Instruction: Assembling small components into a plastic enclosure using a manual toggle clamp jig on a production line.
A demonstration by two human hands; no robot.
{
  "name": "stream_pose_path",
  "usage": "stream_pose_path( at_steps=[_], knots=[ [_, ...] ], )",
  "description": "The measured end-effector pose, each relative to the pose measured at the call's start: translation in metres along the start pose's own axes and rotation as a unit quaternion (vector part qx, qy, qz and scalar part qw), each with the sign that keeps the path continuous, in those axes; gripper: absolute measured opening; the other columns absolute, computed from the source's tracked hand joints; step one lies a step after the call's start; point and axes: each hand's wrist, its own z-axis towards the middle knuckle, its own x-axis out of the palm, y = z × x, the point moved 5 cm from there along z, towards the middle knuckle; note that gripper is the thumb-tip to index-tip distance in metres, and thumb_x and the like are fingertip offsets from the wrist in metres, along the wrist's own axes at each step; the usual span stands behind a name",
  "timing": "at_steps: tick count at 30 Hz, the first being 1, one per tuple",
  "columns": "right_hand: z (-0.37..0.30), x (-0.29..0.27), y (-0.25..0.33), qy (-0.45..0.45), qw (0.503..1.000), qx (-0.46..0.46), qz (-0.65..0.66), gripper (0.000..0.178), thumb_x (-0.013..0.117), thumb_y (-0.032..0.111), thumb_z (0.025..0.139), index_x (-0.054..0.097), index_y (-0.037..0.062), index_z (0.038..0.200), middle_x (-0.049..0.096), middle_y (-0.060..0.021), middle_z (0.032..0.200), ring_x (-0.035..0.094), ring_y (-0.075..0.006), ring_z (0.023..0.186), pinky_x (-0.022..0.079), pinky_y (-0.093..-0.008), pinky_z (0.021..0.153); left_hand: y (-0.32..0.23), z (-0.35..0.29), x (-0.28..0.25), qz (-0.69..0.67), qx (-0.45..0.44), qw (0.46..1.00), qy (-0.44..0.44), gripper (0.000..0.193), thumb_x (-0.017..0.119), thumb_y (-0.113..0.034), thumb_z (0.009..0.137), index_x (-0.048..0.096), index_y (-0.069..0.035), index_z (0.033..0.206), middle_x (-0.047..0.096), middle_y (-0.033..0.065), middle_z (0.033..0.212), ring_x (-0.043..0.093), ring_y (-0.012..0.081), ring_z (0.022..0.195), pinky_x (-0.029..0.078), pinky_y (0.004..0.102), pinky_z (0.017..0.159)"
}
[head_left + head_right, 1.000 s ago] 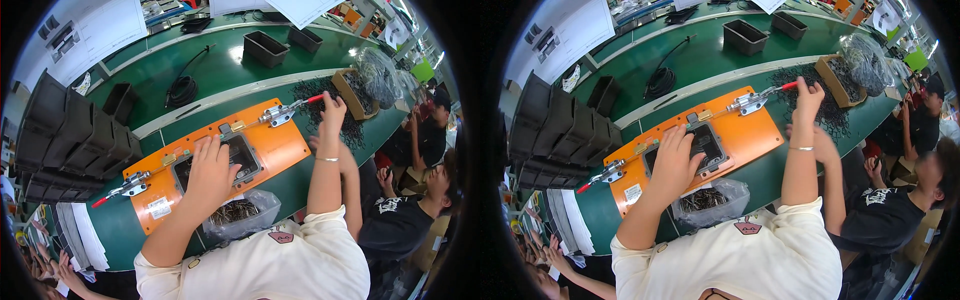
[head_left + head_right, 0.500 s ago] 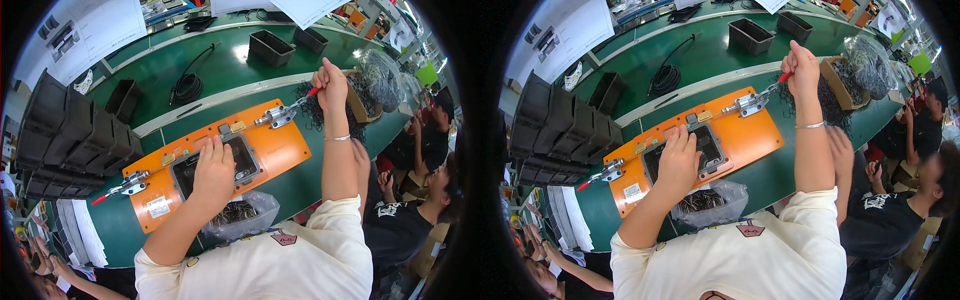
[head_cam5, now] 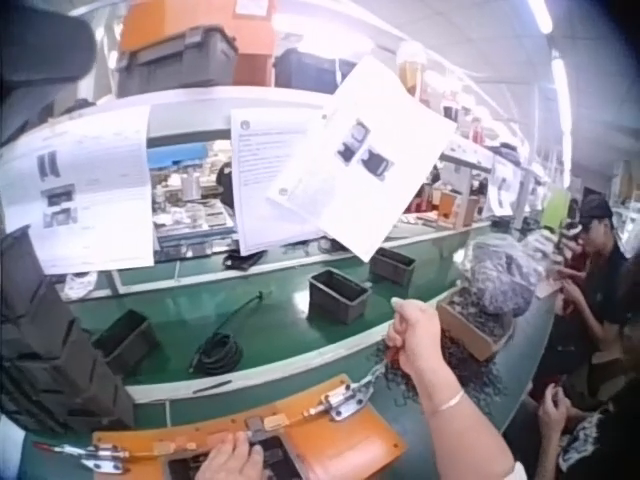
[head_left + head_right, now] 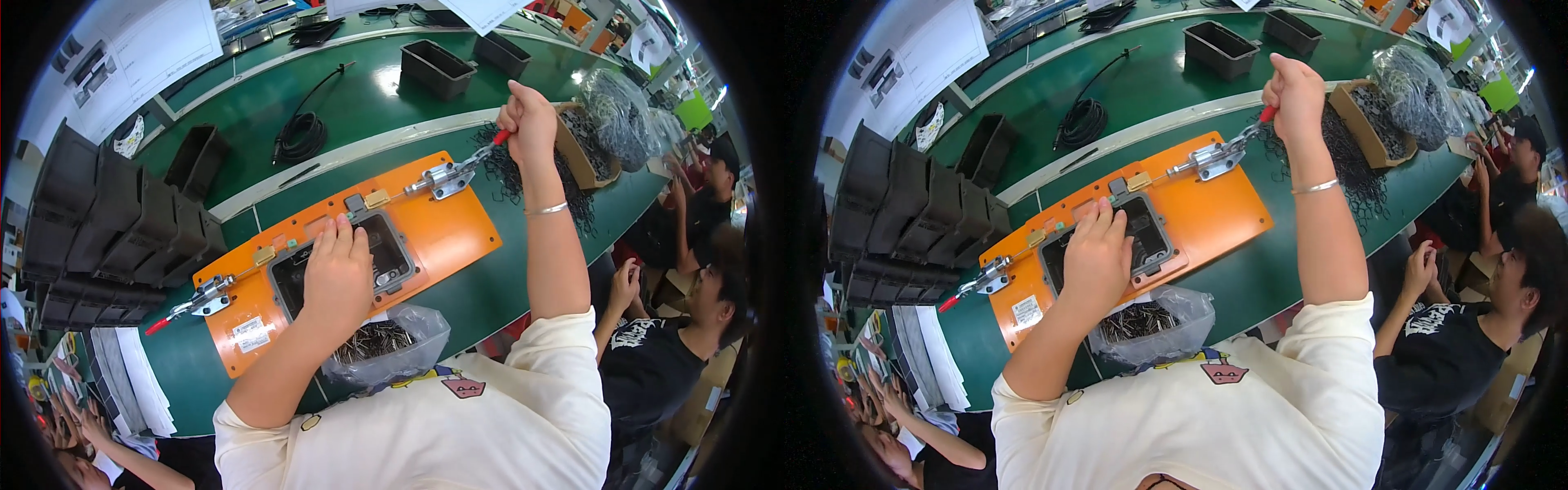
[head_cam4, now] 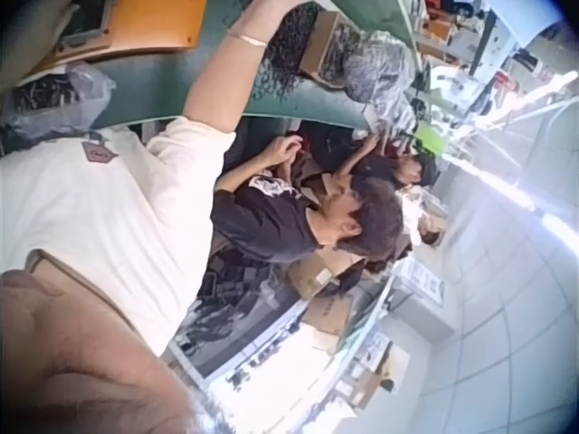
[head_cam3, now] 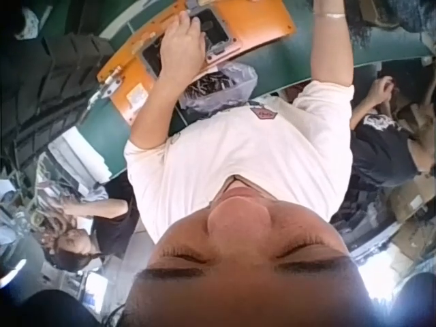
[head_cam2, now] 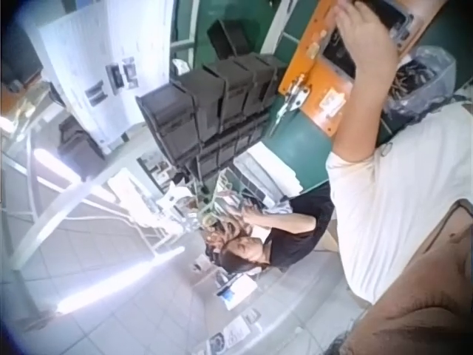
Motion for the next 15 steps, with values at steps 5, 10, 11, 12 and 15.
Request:
stream_pose_path(
  at_steps=[5, 10, 11, 12, 15],
  knots=[
    [0.005, -0.018, -0.008, -0.034, 0.998, 0.019, 0.049, 0.037, 0.06, 0.016, 0.089, 0.039, 0.0103, 0.058, 0.032, 0.0006, 0.05, 0.034, -0.0132, 0.041, 0.027, -0.0287, 0.043, 0.032, 0.029, -0.007, -0.186, -0.092, 0.978, 0.03, 0.013, 0.067, -0.011, 0.078, 0.064, -0.001, 0.086, 0.064, 0.0146, 0.084, 0.063, 0.0324, 0.084, 0.05, 0.0418, 0.078],
    [0.008, -0.037, -0.016, -0.095, 0.99, 0.063, 0.087, 0.04, 0.058, 0.018, 0.09, 0.035, 0.0119, 0.059, 0.029, 0.0005, 0.049, 0.033, -0.0144, 0.042, 0.029, -0.0308, 0.046, 0.064, 0.082, 0.012, -0.207, -0.111, 0.961, 0.148, 0.015, 0.076, -0.007, 0.07, 0.067, 0.002, 0.079, 0.067, 0.017, 0.081, 0.065, 0.0293, 0.077, 0.052, 0.038, 0.072],
    [0.008, -0.04, -0.018, -0.094, 0.989, 0.07, 0.091, 0.04, 0.058, 0.018, 0.091, 0.035, 0.0123, 0.059, 0.029, 0.0005, 0.05, 0.034, -0.0146, 0.043, 0.03, -0.0315, 0.047, 0.064, 0.092, 0.009, -0.207, -0.107, 0.961, 0.148, 0.015, 0.076, -0.007, 0.07, 0.067, 0.002, 0.079, 0.067, 0.017, 0.081, 0.065, 0.0293, 0.077, 0.052, 0.038, 0.072],
    [0.009, -0.042, -0.02, -0.094, 0.988, 0.078, 0.095, 0.04, 0.058, 0.019, 0.091, 0.034, 0.0127, 0.059, 0.028, 0.0005, 0.05, 0.034, -0.0149, 0.044, 0.031, -0.0321, 0.049, 0.066, 0.097, 0.015, -0.221, -0.135, 0.939, 0.225, 0.016, 0.077, -0.007, 0.07, 0.067, 0.002, 0.078, 0.067, 0.0169, 0.079, 0.066, 0.0276, 0.074, 0.052, 0.0368, 0.069],
    [0.01, -0.048, -0.024, -0.102, 0.985, 0.09, 0.106, 0.04, 0.058, 0.02, 0.091, 0.034, 0.0132, 0.059, 0.028, 0.0007, 0.05, 0.034, -0.0151, 0.045, 0.033, -0.0329, 0.051, 0.069, 0.105, 0.025, -0.219, -0.136, 0.916, 0.307, 0.017, 0.079, -0.006, 0.068, 0.066, 0.001, 0.076, 0.068, 0.016, 0.074, 0.067, 0.0238, 0.067, 0.052, 0.0348, 0.061]
  ],
)
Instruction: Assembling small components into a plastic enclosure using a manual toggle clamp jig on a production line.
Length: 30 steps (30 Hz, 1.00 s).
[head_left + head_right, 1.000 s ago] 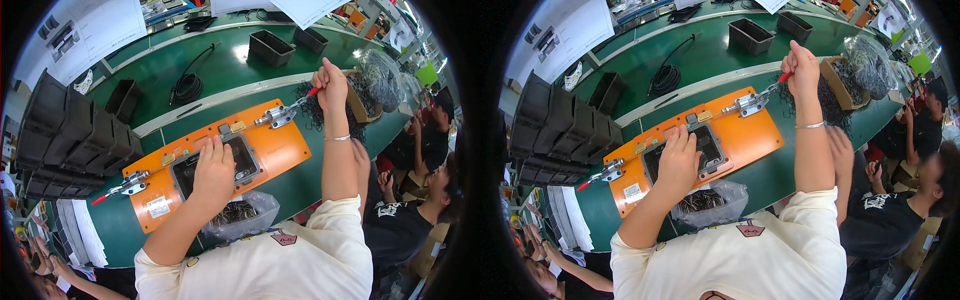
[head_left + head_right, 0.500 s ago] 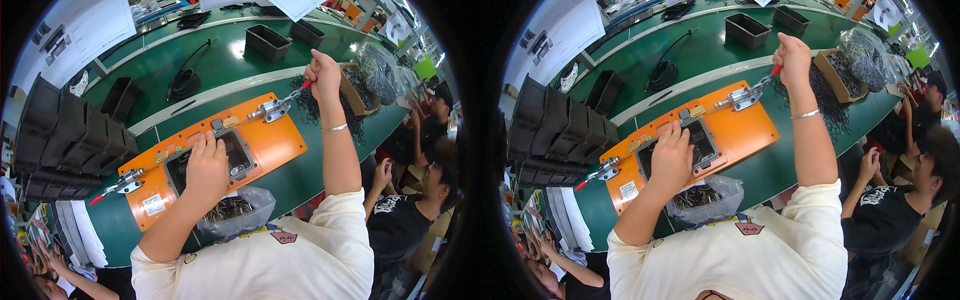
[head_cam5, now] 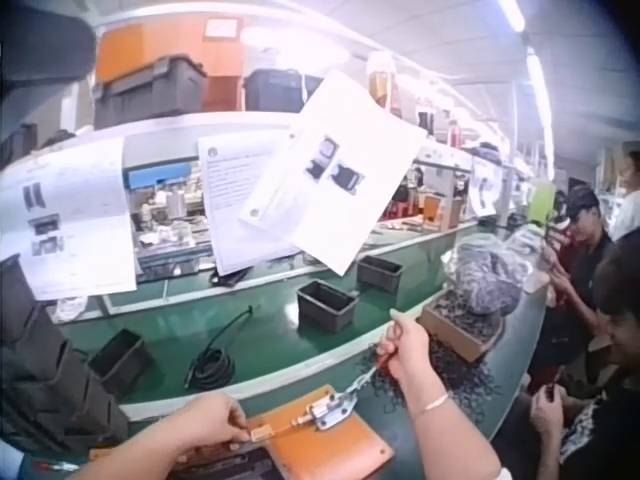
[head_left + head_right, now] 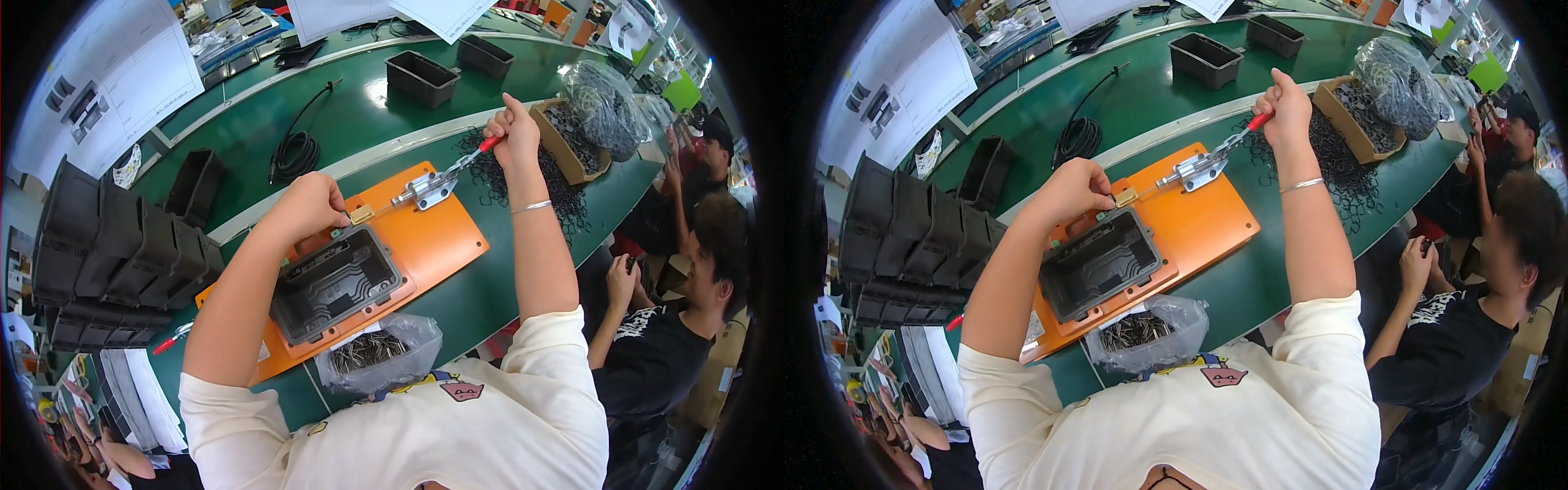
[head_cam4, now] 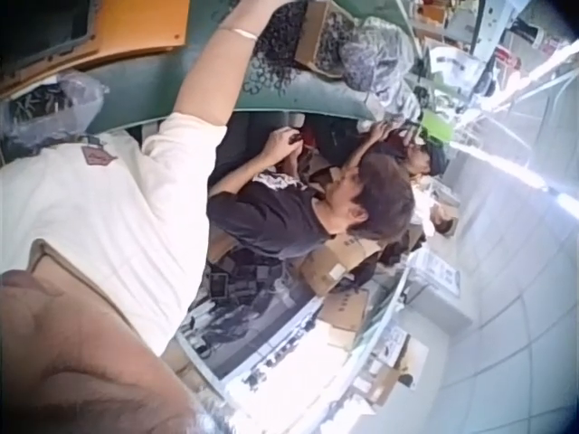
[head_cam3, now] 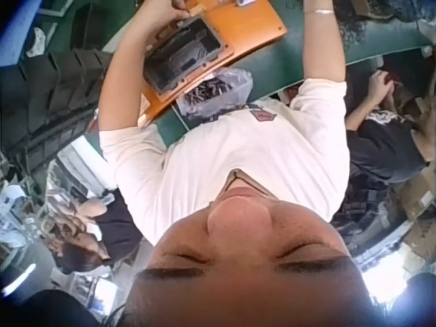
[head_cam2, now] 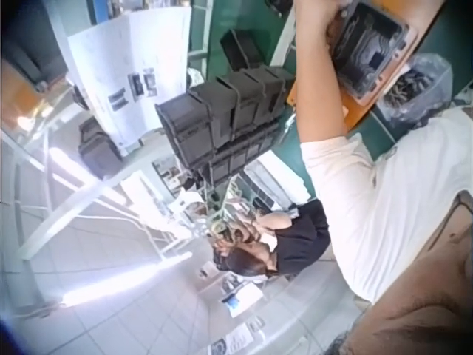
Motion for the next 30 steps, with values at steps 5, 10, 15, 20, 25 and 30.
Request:
stream_pose_path(
  at_steps=[5, 10, 15, 20, 25, 30],
  knots=[
    [0.003, -0.01, -0.003, -0.024, 0.999, 0.011, 0.018, 0.04, 0.058, 0.02, 0.091, 0.034, 0.0134, 0.06, 0.027, 0.0009, 0.05, 0.034, -0.0151, 0.046, 0.034, -0.0332, 0.052, -0.006, 0.004, 0.004, 0.013, -0.022, 0.999, 0.026, 0.021, 0.081, -0.004, 0.065, 0.065, 0.002, 0.075, 0.068, 0.0155, 0.073, 0.066, 0.0242, 0.067, 0.052, 0.0346, 0.061],
    [0.002, -0.008, -0.002, -0.024, 1.0, 0.012, 0.01, 0.04, 0.059, 0.02, 0.091, 0.034, 0.0136, 0.06, 0.027, 0.0012, 0.05, 0.034, -0.0148, 0.046, 0.034, -0.0331, 0.052, -0.007, 0.002, 0.001, -0.002, -0.009, 1.0, 0.028, 0.022, 0.082, -0.005, 0.065, 0.064, 0.003, 0.075, 0.067, 0.0159, 0.073, 0.067, 0.0242, 0.068, 0.052, 0.0342, 0.06],
    [-0.001, -0.006, 0.001, -0.025, 1.0, 0.005, 0.0, 0.041, 0.06, 0.02, 0.091, 0.033, 0.0146, 0.059, 0.027, 0.0026, 0.05, 0.034, -0.013, 0.047, 0.032, -0.0308, 0.053, -0.007, 0.005, 0.003, -0.008, -0.013, 0.998, 0.058, 0.024, 0.083, -0.005, 0.064, 0.064, 0.003, 0.076, 0.068, 0.0163, 0.074, 0.067, 0.0241, 0.069, 0.052, 0.0339, 0.062],
    [-0.01, 0.017, 0.008, 0.027, 0.998, -0.033, -0.052, 0.042, 0.06, 0.02, 0.091, 0.034, 0.0133, 0.058, 0.028, 0.0022, 0.05, 0.033, -0.0129, 0.045, 0.03, -0.0303, 0.051, -0.003, 0.008, 0.004, -0.001, -0.051, 0.998, 0.04, 0.025, 0.084, -0.005, 0.058, 0.064, 0.002, 0.073, 0.067, 0.0177, 0.072, 0.067, 0.0275, 0.071, 0.052, 0.0359, 0.064],
    [-0.025, 0.046, 0.011, 0.08, 0.981, -0.105, -0.144, 0.044, 0.062, 0.019, 0.09, 0.037, 0.0115, 0.055, 0.032, 0.0024, 0.05, 0.031, -0.0109, 0.041, 0.024, -0.027, 0.043, -0.006, 0.008, 0.006, 0.046, -0.039, 0.998, 0.014, 0.027, 0.084, -0.009, 0.056, 0.065, 0.002, 0.073, 0.066, 0.0186, 0.073, 0.066, 0.0304, 0.072, 0.052, 0.037, 0.065],
    [-0.027, 0.05, 0.014, 0.072, 0.973, -0.126, -0.18, 0.044, 0.063, 0.019, 0.09, 0.037, 0.0113, 0.055, 0.03, 0.0032, 0.049, 0.032, -0.0098, 0.041, 0.025, -0.026, 0.043, -0.005, 0.005, 0.007, 0.043, -0.014, 0.998, -0.031, 0.026, 0.084, -0.007, 0.057, 0.063, 0.001, 0.068, 0.063, 0.0143, 0.064, 0.063, 0.0238, 0.062, 0.05, 0.0348, 0.059]
  ],
)
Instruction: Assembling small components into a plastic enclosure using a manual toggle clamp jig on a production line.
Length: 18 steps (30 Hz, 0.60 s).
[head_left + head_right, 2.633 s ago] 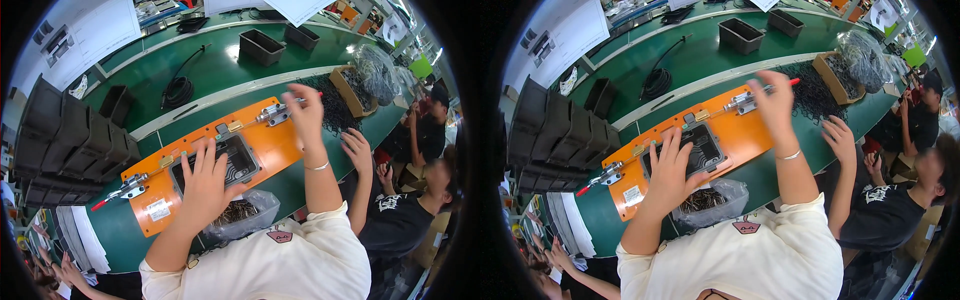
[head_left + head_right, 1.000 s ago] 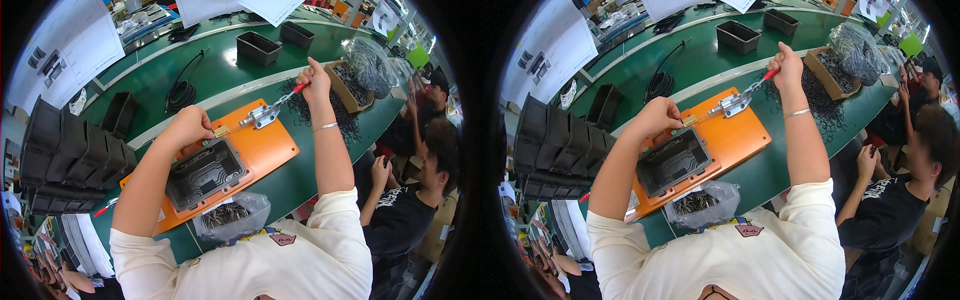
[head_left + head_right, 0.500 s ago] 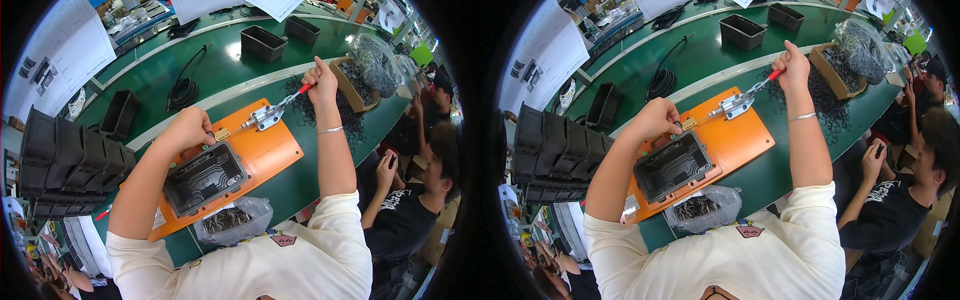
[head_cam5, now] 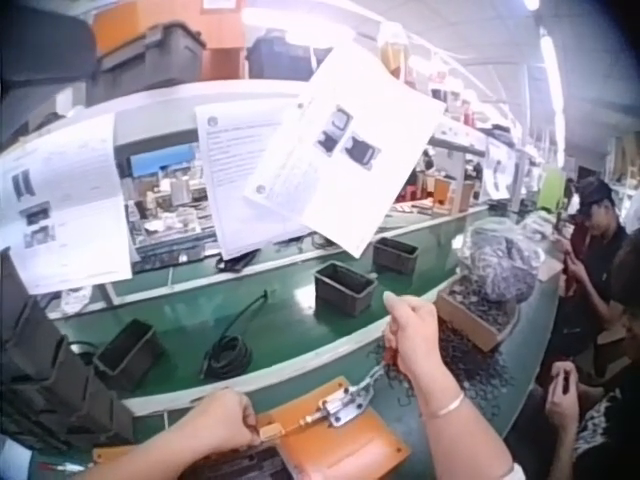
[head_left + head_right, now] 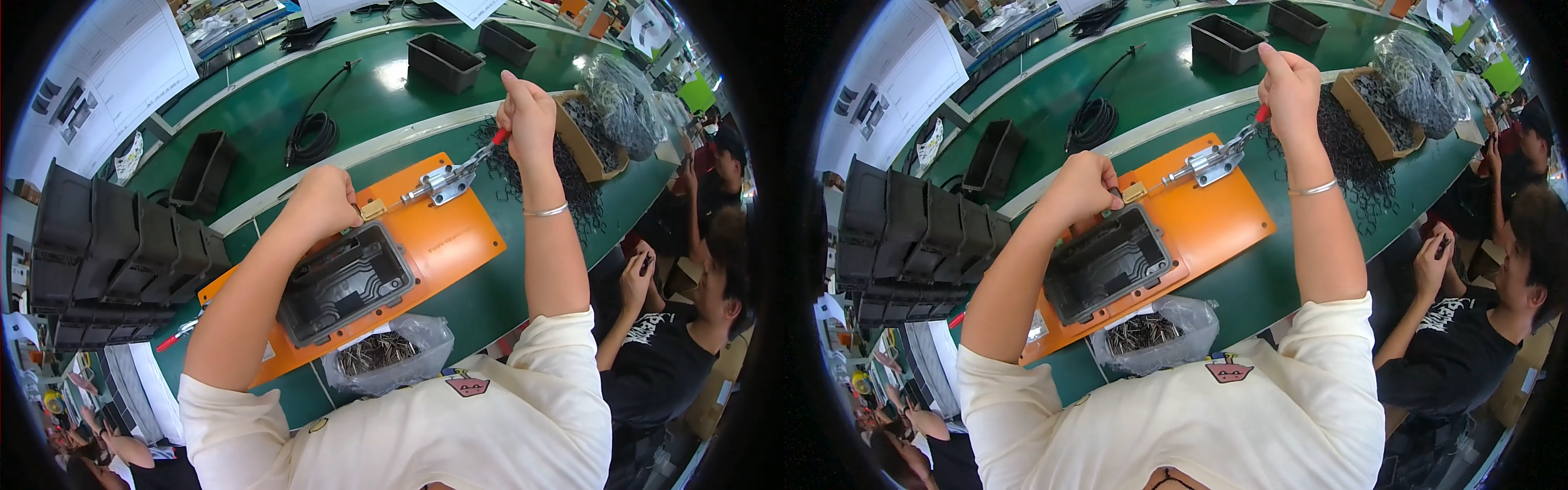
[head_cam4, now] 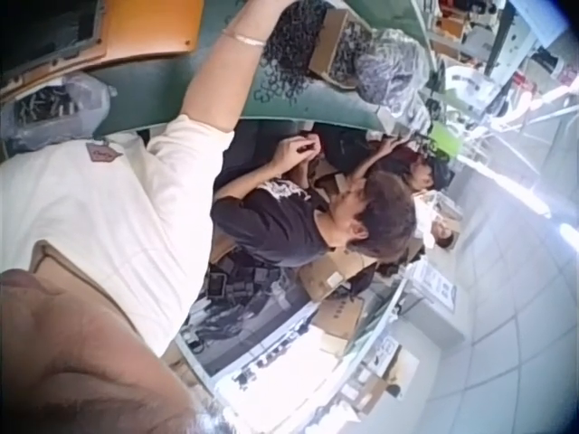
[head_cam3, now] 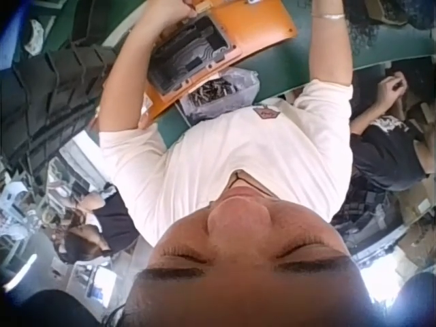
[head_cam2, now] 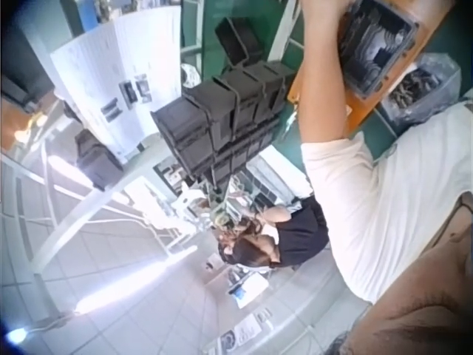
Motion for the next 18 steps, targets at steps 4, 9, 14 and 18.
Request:
stream_pose_path(
  at_steps=[4, 9, 14, 18],
  knots=[
    [-0.002, -0.001, -0.003, -0.018, 1.0, 0.001, -0.001, 0.044, 0.063, 0.019, 0.09, 0.037, 0.0113, 0.055, 0.031, 0.0035, 0.05, 0.032, -0.0094, 0.041, 0.025, -0.0259, 0.042, -0.001, -0.008, 0.0, -0.003, 0.009, 1.0, 0.025, 0.036, 0.084, -0.017, 0.059, 0.063, 0.001, 0.082, 0.065, 0.0181, 0.083, 0.064, 0.0281, 0.079, 0.051, 0.0359, 0.068],
    [-0.002, -0.002, -0.003, -0.024, 1.0, -0.006, 0.003, 0.044, 0.063, 0.019, 0.09, 0.037, 0.0114, 0.056, 0.03, 0.0035, 0.05, 0.031, -0.0096, 0.04, 0.023, -0.026, 0.041, -0.002, -0.029, 0.01, 0.015, 0.038, 0.996, -0.073, 0.053, 0.08, -0.031, 0.067, 0.057, 0.004, 0.1, 0.064, 0.0229, 0.094, 0.062, 0.0368, 0.094, 0.051, 0.0396, 0.08],
    [0.004, -0.007, -0.008, -0.026, 0.998, 0.025, 0.049, 0.042, 0.063, 0.018, 0.09, 0.037, 0.0117, 0.057, 0.029, 0.0022, 0.049, 0.03, -0.011, 0.041, 0.023, -0.0278, 0.043, -0.005, -0.039, 0.017, 0.006, 0.075, 0.992, -0.102, 0.047, 0.077, -0.025, 0.071, 0.057, 0.005, 0.1, 0.065, 0.0237, 0.092, 0.064, 0.0386, 0.089, 0.051, 0.042, 0.08],
    [0.01, -0.026, -0.02, -0.073, 0.986, 0.088, 0.119, 0.041, 0.062, 0.02, 0.089, 0.037, 0.0123, 0.057, 0.028, 0.0015, 0.049, 0.03, -0.0119, 0.041, 0.025, -0.0301, 0.045, -0.007, -0.04, 0.019, 0.022, 0.098, 0.988, -0.115, 0.046, 0.076, -0.023, 0.071, 0.058, 0.005, 0.102, 0.065, 0.0234, 0.092, 0.064, 0.038, 0.087, 0.051, 0.0424, 0.078]
  ],
)
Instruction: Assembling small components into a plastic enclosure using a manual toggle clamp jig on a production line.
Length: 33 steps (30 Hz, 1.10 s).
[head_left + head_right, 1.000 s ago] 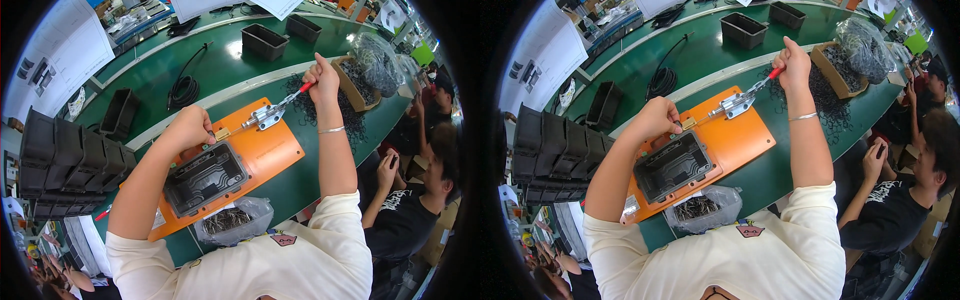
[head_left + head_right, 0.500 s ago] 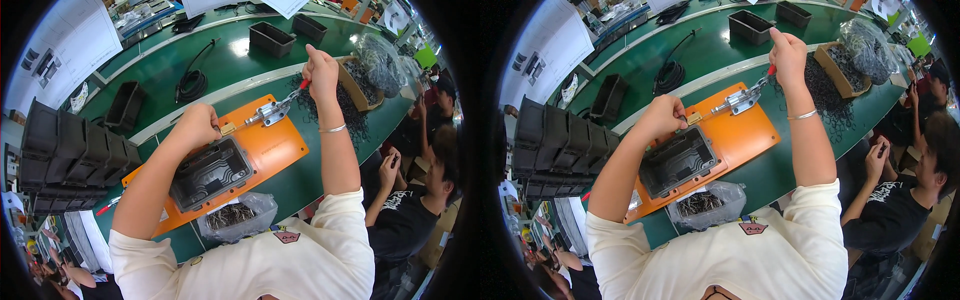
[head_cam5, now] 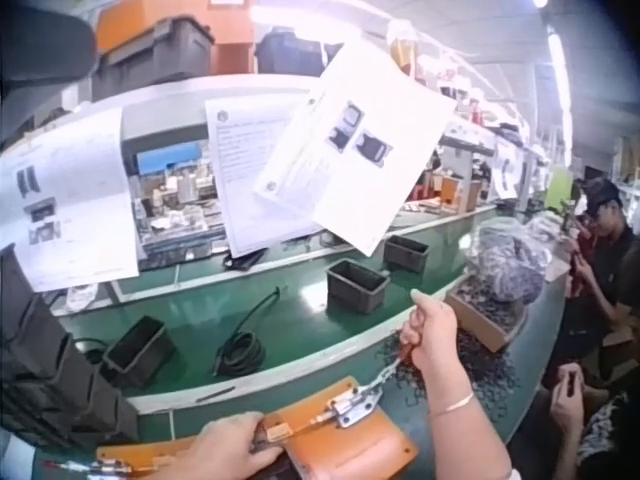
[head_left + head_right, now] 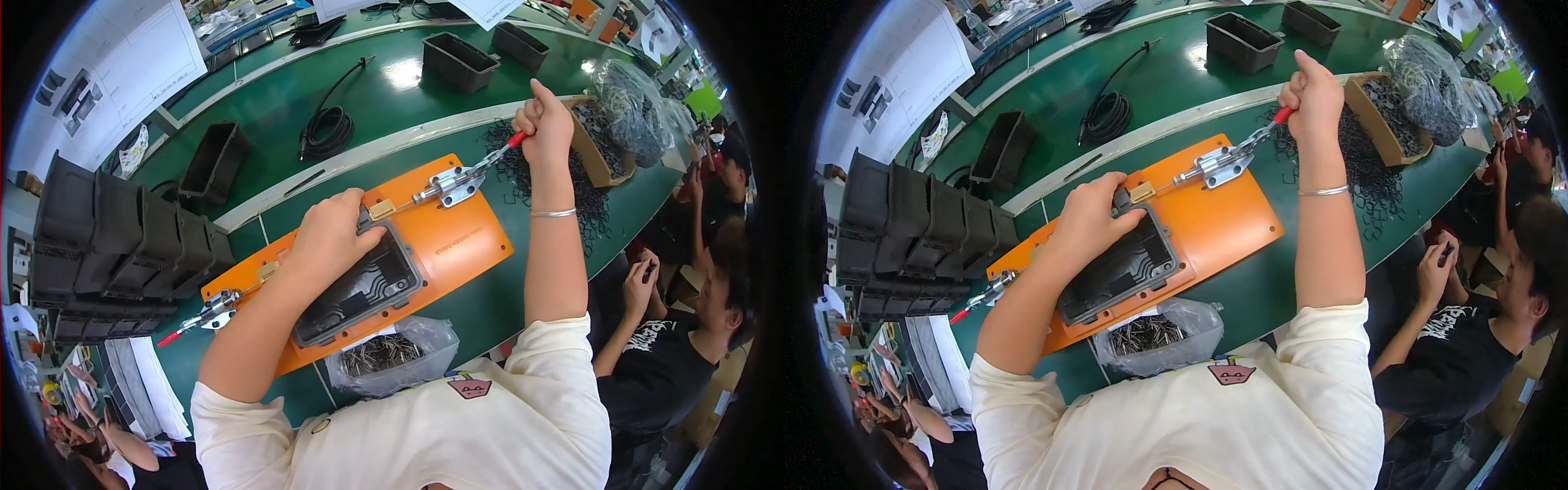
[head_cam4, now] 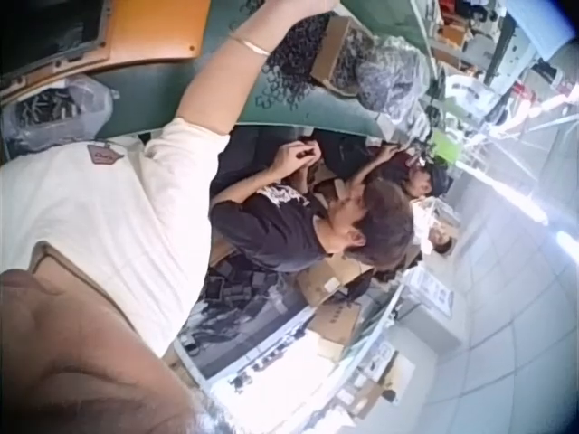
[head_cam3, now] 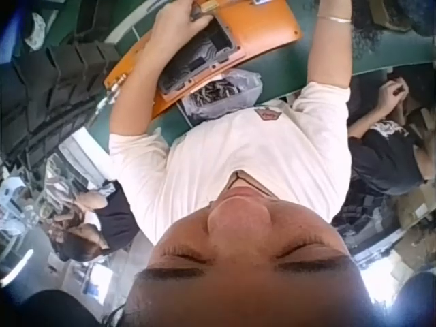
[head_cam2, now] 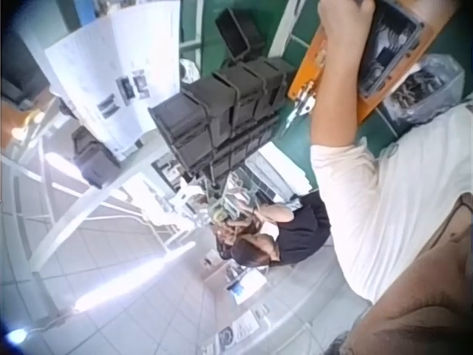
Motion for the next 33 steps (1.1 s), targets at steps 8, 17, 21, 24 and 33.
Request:
stream_pose_path(
  at_steps=[8, 17, 21, 24, 33],
  knots=[
    [-0.015, 0.02, 0.006, 0.054, 0.996, -0.05, -0.059, 0.043, 0.061, 0.016, 0.089, 0.036, 0.0104, 0.055, 0.031, 0.002, 0.048, 0.028, -0.0111, 0.039, 0.024, -0.0278, 0.043, 0.002, 0.001, 0.002, 0.004, 0.01, 1.0, -0.016, 0.046, 0.078, -0.025, 0.069, 0.06, 0.003, 0.101, 0.066, 0.0212, 0.088, 0.065, 0.037, 0.082, 0.052, 0.0421, 0.074],
    [-0.113, 0.106, -0.065, 0.286, 0.669, -0.293, -0.62, 0.032, 0.064, 0.027, 0.083, 0.063, 0.0045, 0.059, 0.058, -0.0154, 0.057, 0.059, -0.0341, 0.056, 0.049, -0.0399, 0.053, 0.006, 0.001, 0.001, -0.017, -0.002, 0.999, -0.035, 0.046, 0.078, -0.025, 0.066, 0.063, 0.001, 0.101, 0.067, 0.0175, 0.086, 0.065, 0.0344, 0.08, 0.052, 0.0411, 0.072],
    [-0.114, 0.103, -0.062, 0.314, 0.672, -0.293, -0.603, 0.034, 0.064, 0.027, 0.083, 0.062, 0.0039, 0.058, 0.057, -0.0141, 0.054, 0.057, -0.0336, 0.051, 0.048, -0.0405, 0.051, 0.006, 0.001, 0.003, -0.022, -0.005, 0.999, -0.038, 0.046, 0.078, -0.025, 0.065, 0.063, 0.001, 0.101, 0.067, 0.0171, 0.088, 0.065, 0.0343, 0.081, 0.052, 0.0408, 0.073],
    [-0.101, 0.101, -0.051, 0.272, 0.774, -0.202, -0.536, 0.035, 0.064, 0.027, 0.083, 0.061, 0.0033, 0.058, 0.056, -0.0134, 0.051, 0.056, -0.032, 0.047, 0.046, -0.0396, 0.048, 0.012, -0.002, 0.005, -0.022, -0.005, 0.999, -0.05, 0.047, 0.078, -0.027, 0.065, 0.063, 0.0, 0.101, 0.067, 0.017, 0.091, 0.065, 0.0341, 0.083, 0.052, 0.0409, 0.075],
    [-0.116, 0.1, -0.058, 0.289, 0.705, -0.331, -0.557, 0.036, 0.067, 0.025, 0.083, 0.059, 0.0033, 0.055, 0.053, -0.0109, 0.049, 0.055, -0.025, 0.044, 0.043, -0.0364, 0.045, 0.013, -0.009, 0.003, -0.013, -0.013, 0.999, -0.03, 0.053, 0.078, -0.028, 0.067, 0.061, 0.0, 0.108, 0.066, 0.0183, 0.1, 0.063, 0.034, 0.092, 0.05, 0.0406, 0.081]
  ],
)
